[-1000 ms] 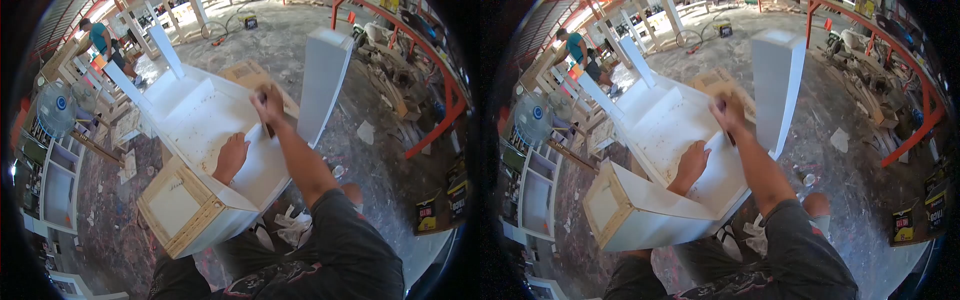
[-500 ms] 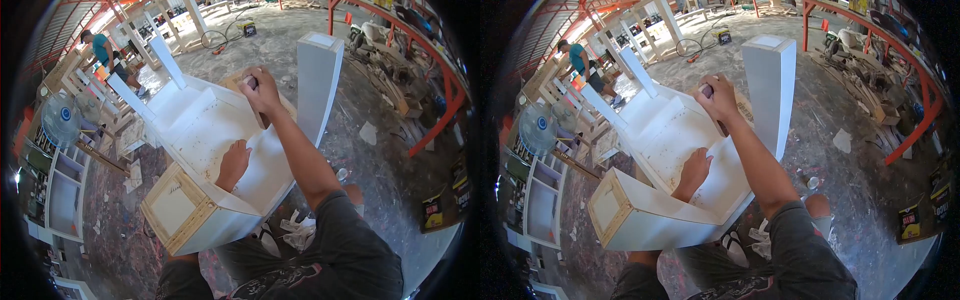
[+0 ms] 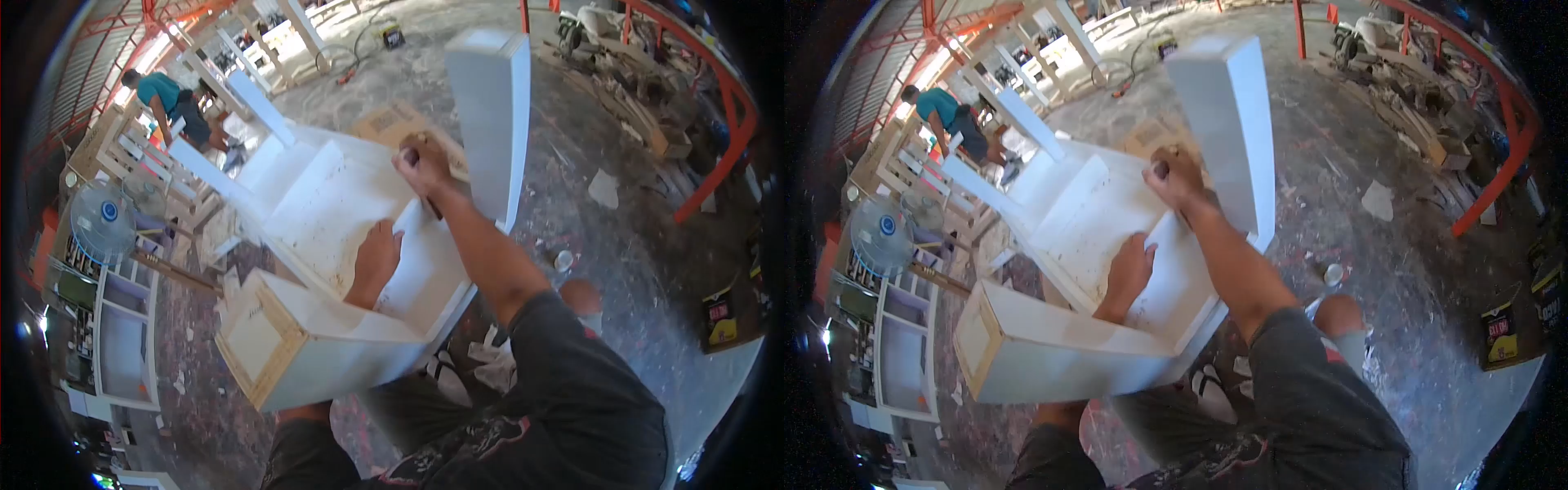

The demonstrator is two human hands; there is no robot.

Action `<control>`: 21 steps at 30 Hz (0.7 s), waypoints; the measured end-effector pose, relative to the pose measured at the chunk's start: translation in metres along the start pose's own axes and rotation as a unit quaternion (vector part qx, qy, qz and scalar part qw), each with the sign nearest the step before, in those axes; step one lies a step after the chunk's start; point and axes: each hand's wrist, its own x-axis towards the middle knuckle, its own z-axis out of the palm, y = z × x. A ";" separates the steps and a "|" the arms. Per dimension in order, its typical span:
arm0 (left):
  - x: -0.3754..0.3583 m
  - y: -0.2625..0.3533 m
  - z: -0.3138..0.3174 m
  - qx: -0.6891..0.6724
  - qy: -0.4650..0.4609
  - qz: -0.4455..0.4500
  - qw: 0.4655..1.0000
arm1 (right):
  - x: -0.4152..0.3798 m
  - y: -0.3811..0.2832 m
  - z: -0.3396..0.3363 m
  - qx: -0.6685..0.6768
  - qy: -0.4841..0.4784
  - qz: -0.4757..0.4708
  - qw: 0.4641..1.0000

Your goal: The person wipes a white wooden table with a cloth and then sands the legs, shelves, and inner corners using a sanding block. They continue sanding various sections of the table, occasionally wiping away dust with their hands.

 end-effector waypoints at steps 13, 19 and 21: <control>0.067 0.014 0.017 -0.039 -0.072 0.030 0.996 | 0.033 -0.085 -0.066 0.109 0.035 -0.048 0.992; 0.131 0.008 0.083 -0.080 0.009 0.077 0.994 | -0.041 -0.163 -0.182 0.261 -0.006 -0.203 0.944; 0.141 0.031 0.065 -0.063 -0.044 0.008 0.997 | -0.069 -0.153 -0.209 0.280 0.006 -0.200 0.939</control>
